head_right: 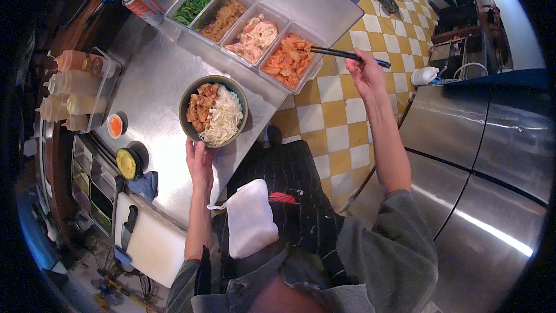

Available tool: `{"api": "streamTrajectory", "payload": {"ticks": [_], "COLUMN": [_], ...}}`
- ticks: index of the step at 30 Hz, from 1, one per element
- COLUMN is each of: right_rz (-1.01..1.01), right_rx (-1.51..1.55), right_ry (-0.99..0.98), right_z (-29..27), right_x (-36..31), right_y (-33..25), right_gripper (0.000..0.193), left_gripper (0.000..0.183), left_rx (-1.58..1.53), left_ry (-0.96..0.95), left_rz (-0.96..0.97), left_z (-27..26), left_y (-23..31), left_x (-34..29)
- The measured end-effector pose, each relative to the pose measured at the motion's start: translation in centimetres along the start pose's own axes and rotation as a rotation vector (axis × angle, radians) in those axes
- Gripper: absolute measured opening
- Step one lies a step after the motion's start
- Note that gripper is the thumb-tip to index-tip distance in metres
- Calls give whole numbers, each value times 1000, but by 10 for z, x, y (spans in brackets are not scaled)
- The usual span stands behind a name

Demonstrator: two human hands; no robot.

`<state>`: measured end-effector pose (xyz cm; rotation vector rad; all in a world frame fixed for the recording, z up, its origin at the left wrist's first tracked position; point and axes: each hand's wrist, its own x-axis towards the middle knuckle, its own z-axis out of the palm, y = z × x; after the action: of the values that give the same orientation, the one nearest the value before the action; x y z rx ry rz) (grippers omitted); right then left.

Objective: The person assembles a bowl by adding shredded vegetables, cooked meat, and kimchi, then cracks an egg into the center. They sprinkle chopped green onions and seasonings, and drizzle sauce over the top.

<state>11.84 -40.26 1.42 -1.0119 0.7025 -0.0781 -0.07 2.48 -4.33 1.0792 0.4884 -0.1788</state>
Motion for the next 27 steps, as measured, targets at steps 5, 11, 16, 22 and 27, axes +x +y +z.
{"api": "streamTrajectory", "payload": {"ticks": [5,11,16,22,27], "right_rz": [12,9,-15,19,27], "right_rx": [38,25,14,-9,-30], "right_ry": [22,-17,-21,-27,-84], "right_z": [4,21,18,37,73], "right_x": [-13,-30,-25,-46,-78], "right_y": [-1,-20,-13,-25,-30], "right_gripper": [14,14,14,16,16], "left_gripper": [65,66,66,67,68], "left_rx": [-17,-84,-99,-99,-94], "left_ry": [-10,0,-7,-6,-7], "left_rz": [2,-39,-43,-33,-29], "left_z": [3,4,4,1,-2], "left_y": [-1,-4,-3,-6,-9], "left_x": [0,0,1,1,4]}}
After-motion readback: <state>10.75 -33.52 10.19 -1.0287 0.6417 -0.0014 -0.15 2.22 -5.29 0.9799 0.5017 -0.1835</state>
